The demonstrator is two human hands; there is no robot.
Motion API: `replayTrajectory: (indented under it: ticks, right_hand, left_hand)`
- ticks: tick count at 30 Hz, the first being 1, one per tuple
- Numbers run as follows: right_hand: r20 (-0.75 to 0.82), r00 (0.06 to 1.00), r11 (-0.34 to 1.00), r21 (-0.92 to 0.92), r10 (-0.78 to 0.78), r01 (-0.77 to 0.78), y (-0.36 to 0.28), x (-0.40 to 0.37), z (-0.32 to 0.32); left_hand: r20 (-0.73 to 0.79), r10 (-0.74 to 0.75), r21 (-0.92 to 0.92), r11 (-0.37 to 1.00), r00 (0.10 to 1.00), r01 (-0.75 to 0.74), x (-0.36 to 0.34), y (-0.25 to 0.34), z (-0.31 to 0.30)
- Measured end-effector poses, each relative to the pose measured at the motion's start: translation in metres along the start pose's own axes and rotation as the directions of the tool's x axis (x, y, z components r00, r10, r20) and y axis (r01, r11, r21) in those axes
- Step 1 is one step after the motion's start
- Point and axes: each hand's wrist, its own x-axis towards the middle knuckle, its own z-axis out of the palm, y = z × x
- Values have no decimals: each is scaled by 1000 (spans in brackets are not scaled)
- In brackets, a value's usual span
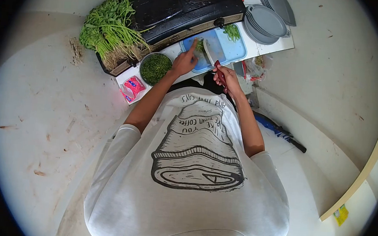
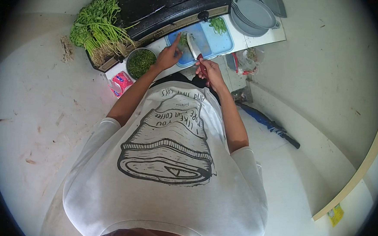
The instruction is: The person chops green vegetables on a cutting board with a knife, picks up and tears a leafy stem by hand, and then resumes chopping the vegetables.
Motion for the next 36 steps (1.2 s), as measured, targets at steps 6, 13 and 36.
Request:
replayTrajectory:
  ticks: [6, 13, 36]
  right_hand:
    - [-35, 999, 998, 60, 12, -10, 5, 3, 6]
    - [33, 999, 996, -93, -7, 10, -4, 3, 3]
    - [95, 995, 980, -198, 30, -11, -22, 19, -44]
  left_hand:
    - [105, 160, -36, 987, 981, -157, -8, 21, -10]
    - [70, 159, 94, 982, 985, -165, 1, 15, -15]
    - [-10, -69, 177, 982, 998, 70, 1, 14, 0]
